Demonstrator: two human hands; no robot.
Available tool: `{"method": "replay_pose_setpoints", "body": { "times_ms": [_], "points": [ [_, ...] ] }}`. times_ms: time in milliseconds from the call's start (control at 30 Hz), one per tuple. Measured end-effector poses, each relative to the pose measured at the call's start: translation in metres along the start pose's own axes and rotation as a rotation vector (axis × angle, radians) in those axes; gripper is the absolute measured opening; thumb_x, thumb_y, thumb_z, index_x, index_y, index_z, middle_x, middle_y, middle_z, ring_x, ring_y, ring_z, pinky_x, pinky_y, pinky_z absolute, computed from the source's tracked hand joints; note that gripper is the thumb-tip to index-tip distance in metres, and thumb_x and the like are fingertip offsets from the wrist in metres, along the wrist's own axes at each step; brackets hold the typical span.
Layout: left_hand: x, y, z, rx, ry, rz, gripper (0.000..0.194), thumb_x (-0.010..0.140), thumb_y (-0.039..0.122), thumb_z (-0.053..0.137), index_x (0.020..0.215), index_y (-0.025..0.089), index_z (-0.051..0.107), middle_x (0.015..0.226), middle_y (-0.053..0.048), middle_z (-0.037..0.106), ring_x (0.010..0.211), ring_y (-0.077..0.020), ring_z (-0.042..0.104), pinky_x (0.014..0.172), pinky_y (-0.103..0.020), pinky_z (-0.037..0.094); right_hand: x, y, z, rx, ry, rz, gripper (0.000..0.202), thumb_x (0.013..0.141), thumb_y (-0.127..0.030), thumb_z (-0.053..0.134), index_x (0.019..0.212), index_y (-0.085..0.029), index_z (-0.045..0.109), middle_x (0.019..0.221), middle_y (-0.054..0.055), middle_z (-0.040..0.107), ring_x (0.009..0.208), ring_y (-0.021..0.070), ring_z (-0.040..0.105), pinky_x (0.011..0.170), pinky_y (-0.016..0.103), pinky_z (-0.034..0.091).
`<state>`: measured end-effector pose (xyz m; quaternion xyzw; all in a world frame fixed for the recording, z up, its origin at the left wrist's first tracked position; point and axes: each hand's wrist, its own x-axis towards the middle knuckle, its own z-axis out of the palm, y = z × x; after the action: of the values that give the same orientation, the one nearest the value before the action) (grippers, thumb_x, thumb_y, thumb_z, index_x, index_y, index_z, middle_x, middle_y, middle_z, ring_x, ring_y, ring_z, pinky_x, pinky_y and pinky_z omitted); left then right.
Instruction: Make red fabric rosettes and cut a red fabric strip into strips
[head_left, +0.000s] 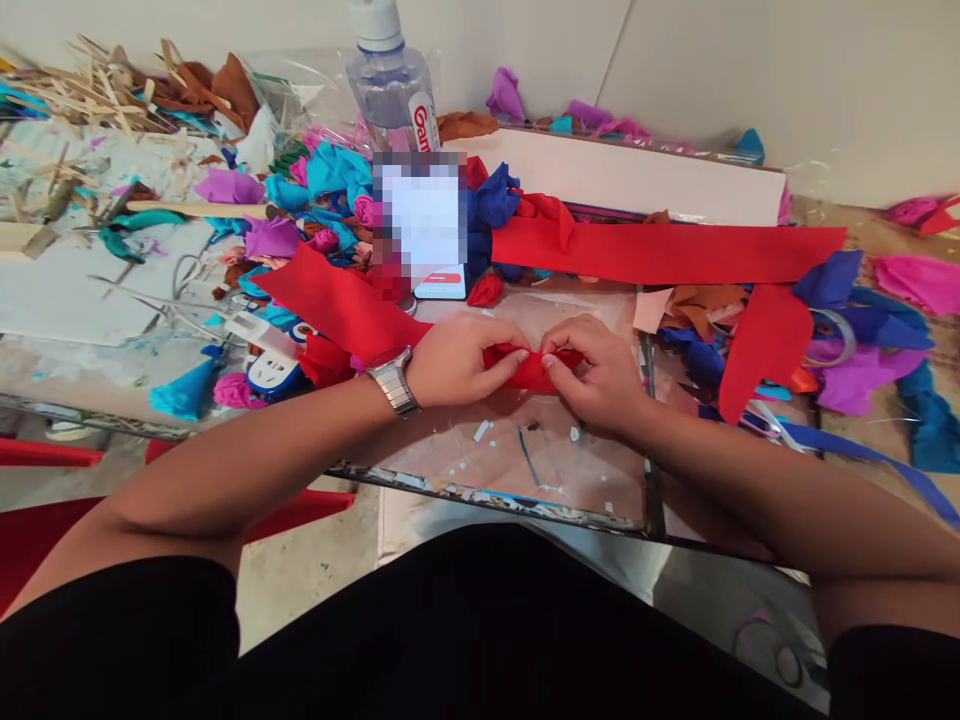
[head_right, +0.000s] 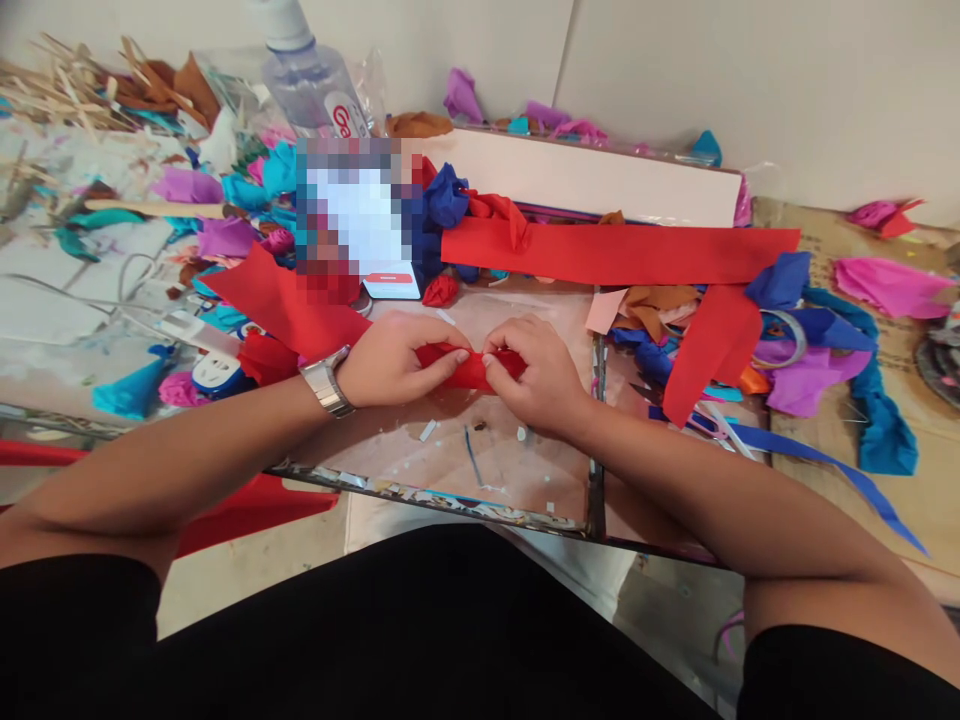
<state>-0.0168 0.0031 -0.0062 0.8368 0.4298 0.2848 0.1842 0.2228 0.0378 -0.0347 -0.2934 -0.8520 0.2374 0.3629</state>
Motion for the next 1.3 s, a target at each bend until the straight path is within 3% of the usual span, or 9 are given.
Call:
{"method": "replay_pose_setpoints", "body": {
  "times_ms": [200,567,900,1300],
  "points": [
    [0.0001,0.0011,-0.0018,-0.047,-0.038,-0.065,0.029,0.100,0.034,0.059,0.101,0.021,0.084,0.095,-0.005,0.086,0.084,-0.0206,0.077,0.078,-0.034,0.055,0.0011,-0.0017,-0.0014,0.012,-0.020,-0.029,0.006,0.098,-0.032,0.070,0.098,-0.027,0.072,0.094,0.004,0.081,0.090,0.0265,0.072,0.089,0.048,0.049],
    [0.0021,-0.0005,-0.0036,-0.070,-0.068,-0.119,0.027,0.096,0.036,0.063,0.088,0.019,0.082,0.082,-0.004,0.081,0.072,-0.0184,0.070,0.071,-0.033,0.051,0.0017,-0.0012,-0.0004,-0.014,0.023,-0.031,0.008,0.099,-0.033,0.071,0.095,-0.027,0.074,0.091,0.005,0.082,0.089,0.0273,0.074,0.090,0.049,0.052],
    [0.0034,-0.0033,-0.0022,-0.123,-0.066,-0.123,0.031,0.099,0.039,0.064,0.082,0.018,0.079,0.074,-0.002,0.077,0.065,-0.0148,0.065,0.064,-0.030,0.045,-0.0002,-0.0019,-0.0014,0.055,0.025,-0.019,0.004,0.096,-0.028,0.071,0.099,-0.026,0.074,0.092,0.004,0.080,0.088,0.0253,0.071,0.086,0.045,0.054],
    [0.0055,-0.0041,-0.0043,-0.098,-0.124,-0.083,0.024,0.093,0.030,0.063,0.082,0.019,0.080,0.072,0.000,0.076,0.063,-0.0141,0.064,0.064,-0.030,0.044,0.0003,0.0000,-0.0018,-0.010,0.032,-0.066,0.007,0.097,-0.026,0.075,0.101,-0.027,0.080,0.093,0.002,0.085,0.088,0.0246,0.075,0.090,0.046,0.053]
  ]
}}
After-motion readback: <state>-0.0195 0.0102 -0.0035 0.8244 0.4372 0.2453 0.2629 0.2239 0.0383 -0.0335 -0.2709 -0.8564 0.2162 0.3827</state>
